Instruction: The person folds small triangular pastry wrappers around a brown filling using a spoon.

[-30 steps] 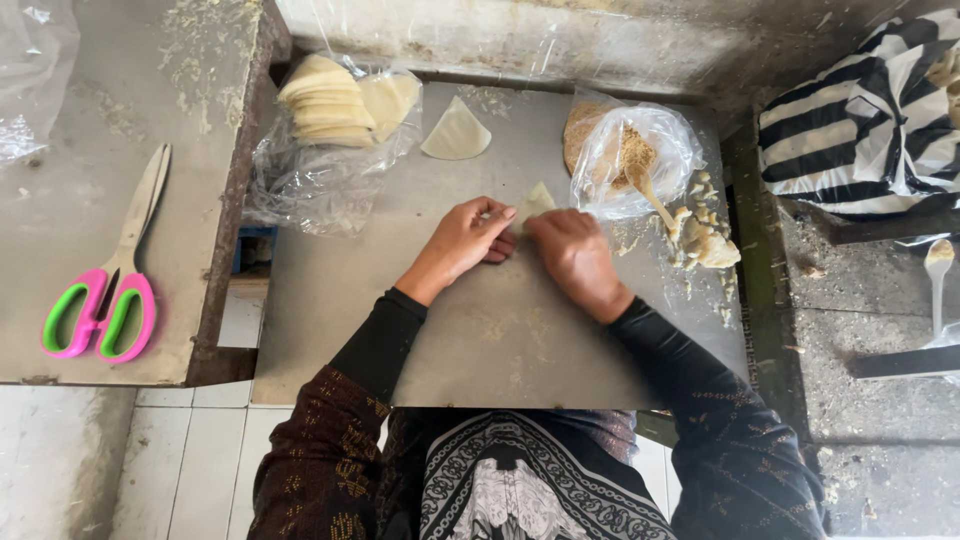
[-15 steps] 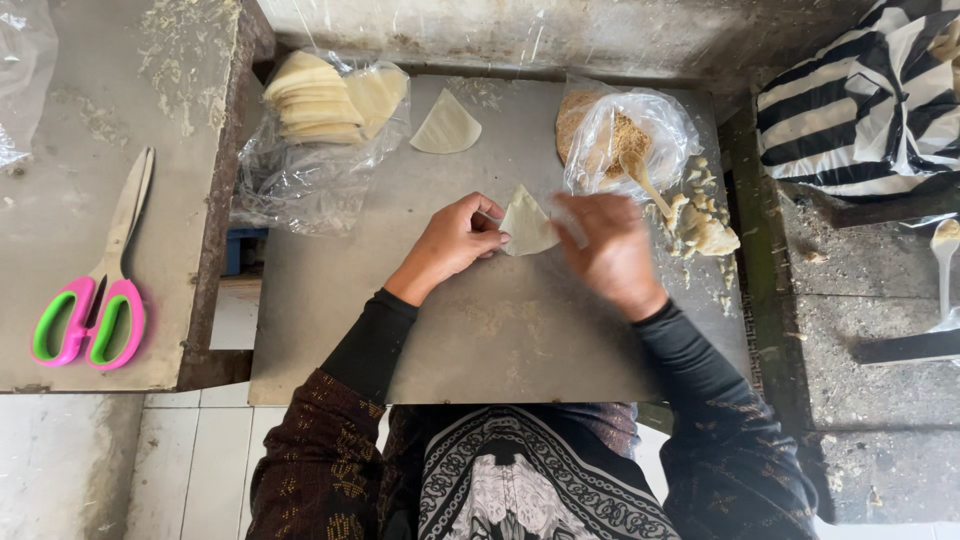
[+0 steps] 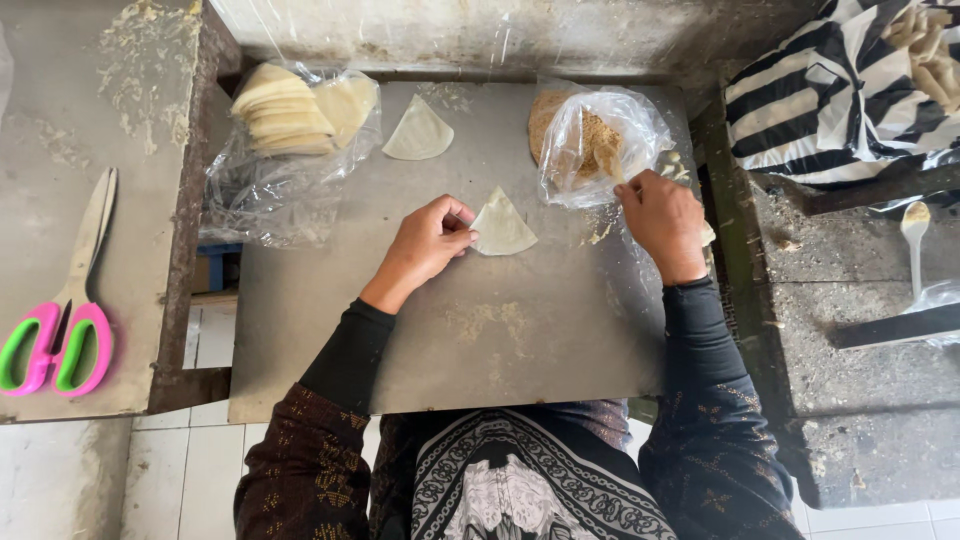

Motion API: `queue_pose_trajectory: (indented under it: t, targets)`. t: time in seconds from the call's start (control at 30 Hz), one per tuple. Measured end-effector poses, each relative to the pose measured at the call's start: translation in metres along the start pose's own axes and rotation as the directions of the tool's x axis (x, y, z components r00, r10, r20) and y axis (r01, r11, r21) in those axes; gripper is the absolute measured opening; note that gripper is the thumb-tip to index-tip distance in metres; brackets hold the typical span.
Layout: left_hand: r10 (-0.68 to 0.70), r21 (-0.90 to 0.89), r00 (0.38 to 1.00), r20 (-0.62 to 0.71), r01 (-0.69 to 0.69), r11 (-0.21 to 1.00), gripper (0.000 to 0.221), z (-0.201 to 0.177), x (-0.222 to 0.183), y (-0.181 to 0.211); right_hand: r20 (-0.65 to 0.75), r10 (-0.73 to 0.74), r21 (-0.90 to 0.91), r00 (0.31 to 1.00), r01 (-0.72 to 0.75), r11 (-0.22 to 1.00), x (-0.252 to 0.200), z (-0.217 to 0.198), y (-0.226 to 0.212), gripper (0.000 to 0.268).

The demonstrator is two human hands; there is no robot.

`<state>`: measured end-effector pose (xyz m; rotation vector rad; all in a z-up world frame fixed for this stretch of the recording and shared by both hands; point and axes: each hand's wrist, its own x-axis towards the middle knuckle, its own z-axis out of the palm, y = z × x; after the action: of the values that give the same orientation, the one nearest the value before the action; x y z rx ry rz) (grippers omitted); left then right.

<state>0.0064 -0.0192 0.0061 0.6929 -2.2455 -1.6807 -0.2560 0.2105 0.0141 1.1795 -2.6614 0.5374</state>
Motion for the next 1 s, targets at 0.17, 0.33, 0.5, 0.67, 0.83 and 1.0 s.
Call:
queue_pose_trajectory:
  t: [0.17, 0.33, 0.5, 0.67, 0.83, 1.0]
  targets:
    - [-0.016, 0.022, 1.000, 0.006, 0.016, 1.000, 0.023, -0.001, -0.001, 0.002, -0.141, 0.040, -0.048, 0.989, -0.047, 0.998, -0.002, 0.006, 0.003, 0.023]
    - [-0.005, 0.023, 1.000, 0.019, 0.005, 1.000, 0.021, -0.002, -0.002, 0.006, -0.128, 0.049, -0.193, 0.991, -0.073, 0.979, 0.006, 0.016, 0.002, 0.027]
    - [-0.024, 0.031, 0.999, 0.024, 0.023, 0.999, 0.020, -0.003, -0.004, 0.010, -0.122, -0.017, -0.186, 0.992, -0.006, 0.982, 0.007, 0.035, 0.002, 0.027]
    - [0.000, 0.056, 1.000, 0.013, -0.001, 0.998, 0.020, -0.004, -0.005, 0.010, -0.085, 0.044, 0.227, 0.995, -0.023, 0.974, 0.011, 0.036, 0.012, 0.024]
    - [-0.011, 0.015, 1.000, 0.019, 0.011, 1.000, 0.019, -0.004, -0.005, 0.008, 0.108, 0.196, 0.654, 0.975, -0.218, 0.725, 0.013, 0.009, 0.018, 0.021]
    - [-0.001, 0.006, 1.000, 0.005, 0.001, 1.000, 0.018, -0.006, -0.005, 0.007, 0.222, 0.202, 0.749, 0.954, -0.299, 0.592, 0.004, -0.028, 0.013, 0.020]
